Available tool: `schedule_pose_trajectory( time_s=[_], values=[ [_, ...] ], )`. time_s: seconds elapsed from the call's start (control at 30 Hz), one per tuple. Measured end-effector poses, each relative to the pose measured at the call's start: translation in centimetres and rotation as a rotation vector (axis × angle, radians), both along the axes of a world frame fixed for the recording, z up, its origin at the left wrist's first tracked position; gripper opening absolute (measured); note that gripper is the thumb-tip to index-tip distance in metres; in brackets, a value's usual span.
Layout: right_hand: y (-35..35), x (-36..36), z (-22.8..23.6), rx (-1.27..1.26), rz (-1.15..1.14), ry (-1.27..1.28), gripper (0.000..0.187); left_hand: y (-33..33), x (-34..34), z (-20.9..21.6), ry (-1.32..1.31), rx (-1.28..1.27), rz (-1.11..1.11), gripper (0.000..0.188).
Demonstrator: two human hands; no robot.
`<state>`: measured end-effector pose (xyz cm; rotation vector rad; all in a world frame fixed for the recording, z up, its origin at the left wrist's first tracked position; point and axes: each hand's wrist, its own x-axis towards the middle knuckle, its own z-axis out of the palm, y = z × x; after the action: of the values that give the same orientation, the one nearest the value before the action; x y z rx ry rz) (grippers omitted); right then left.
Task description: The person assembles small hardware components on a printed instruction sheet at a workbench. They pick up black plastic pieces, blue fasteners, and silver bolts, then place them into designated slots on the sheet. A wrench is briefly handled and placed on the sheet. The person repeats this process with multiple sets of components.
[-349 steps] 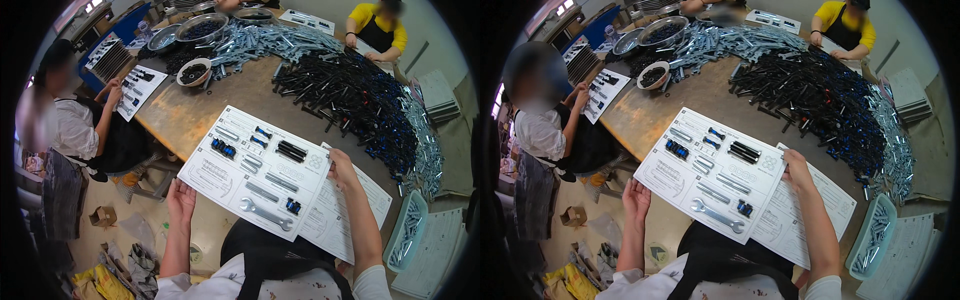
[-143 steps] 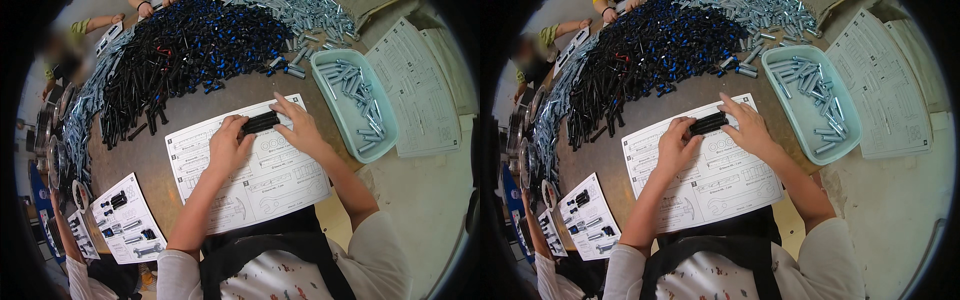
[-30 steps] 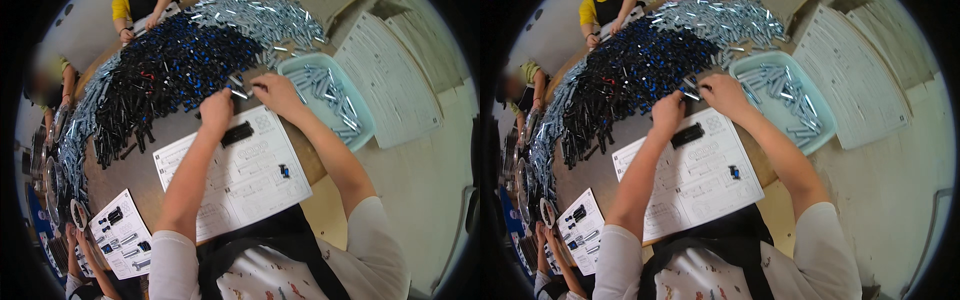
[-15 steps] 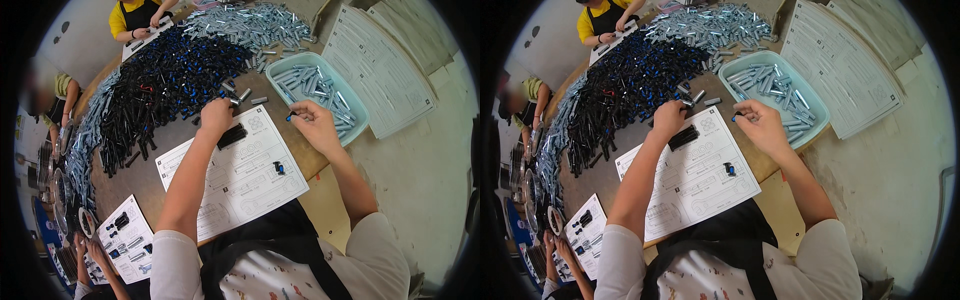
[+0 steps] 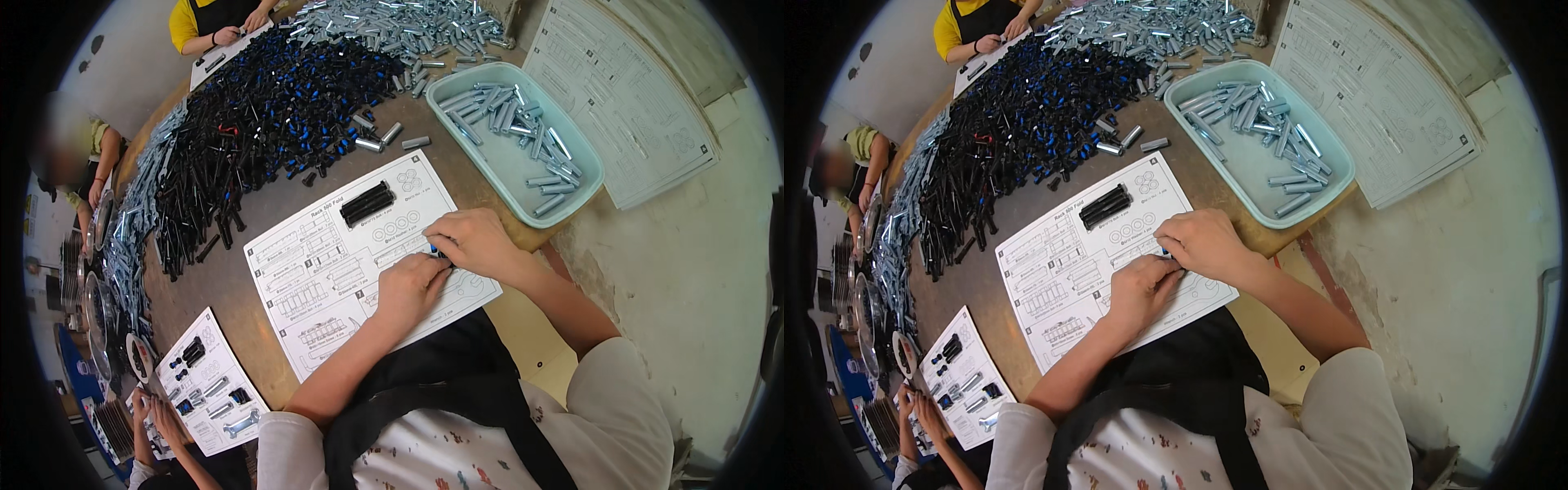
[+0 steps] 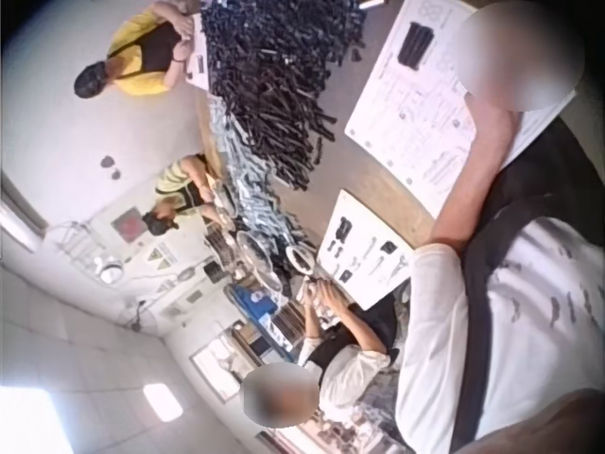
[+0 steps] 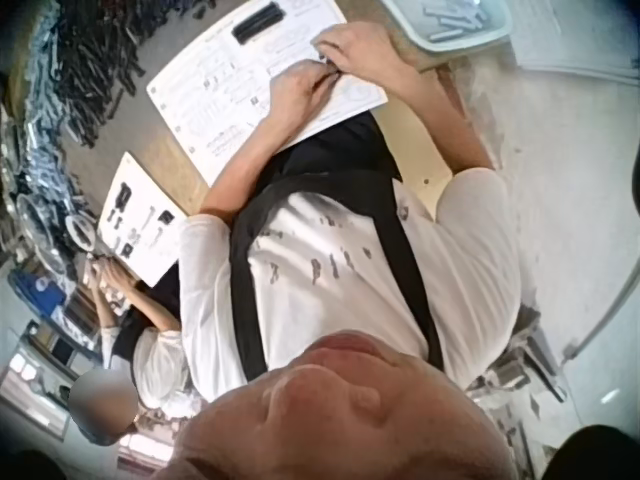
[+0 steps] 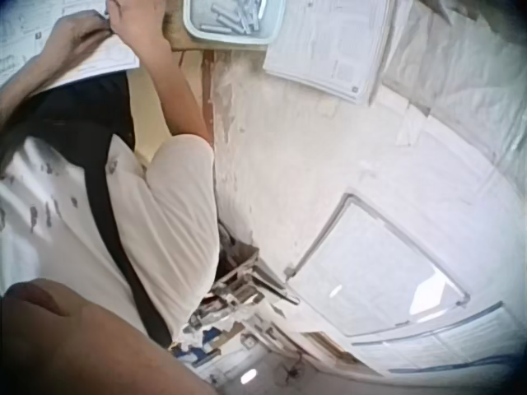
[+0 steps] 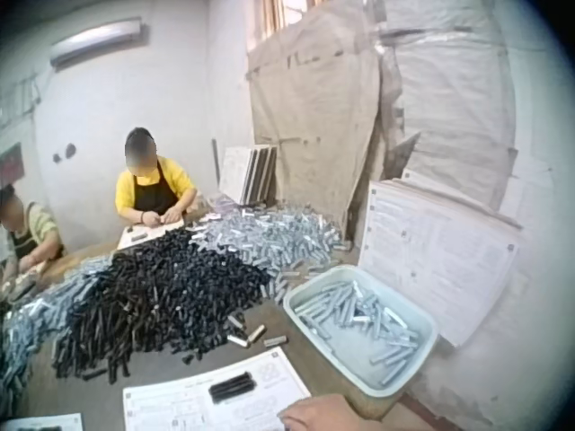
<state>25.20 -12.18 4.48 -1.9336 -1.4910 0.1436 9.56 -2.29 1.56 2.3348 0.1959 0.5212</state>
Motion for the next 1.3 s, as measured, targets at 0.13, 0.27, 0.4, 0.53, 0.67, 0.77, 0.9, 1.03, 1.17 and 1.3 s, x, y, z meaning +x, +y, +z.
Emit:
schedule_pose_trajectory(
  time_s=[0.13,0.27,0.4,0.53,0.67,0.77,0.9,1.03,1.17,1.3],
  values=[
    [0.1,0.2,-0.1,-0.175,0.113,-0.027,0.014,-0.5,-0.3,-0.7,-0.061,0.074,0.05,0.013],
    [-0.1,0.4,0.0,-0.201,0.165,-0.045,0.013,-0.9,-0.7,0.0,-0.02,-0.017,0.095,0.012],
    [-0.3,-0.3,-0.4,-0.175,0.137,0.0,0.013,-0.7,-0.6,-0.1,-0.014,0.023,0.077,0.015],
    [-1.0,0.0,-0.6,-0.215,0.177,-0.029,0.014,-0.8,-0.9,-0.6,-0.009,0.0,0.087,0.027],
    [-3.2,-0.3,1.3,-0.214,0.053,-0.047,0.03,-1.1,-0.7,0.7,0.026,-0.109,0.13,0.053],
    [-4.1,-0.3,2.3,-0.366,0.087,0.001,0.038,-1.0,0.0,0.4,0.068,-0.112,0.09,0.065],
    [-4.1,0.5,2.0,-0.392,0.164,0.013,0.037,-1.2,0.4,0.6,0.131,-0.175,0.095,0.063],
    [-4.1,1.1,1.4,-0.379,0.183,0.017,0.034,-1.5,0.5,0.5,0.102,-0.161,0.116,0.061],
    [-3.9,1.6,1.0,-0.366,0.205,0.072,0.032,-1.5,0.7,-0.4,0.058,-0.106,0.106,0.061],
    [-3.8,1.7,1.1,-0.37,0.195,0.053,0.035,-1.4,0.9,-0.2,0.123,-0.167,0.091,0.063]
  ],
)
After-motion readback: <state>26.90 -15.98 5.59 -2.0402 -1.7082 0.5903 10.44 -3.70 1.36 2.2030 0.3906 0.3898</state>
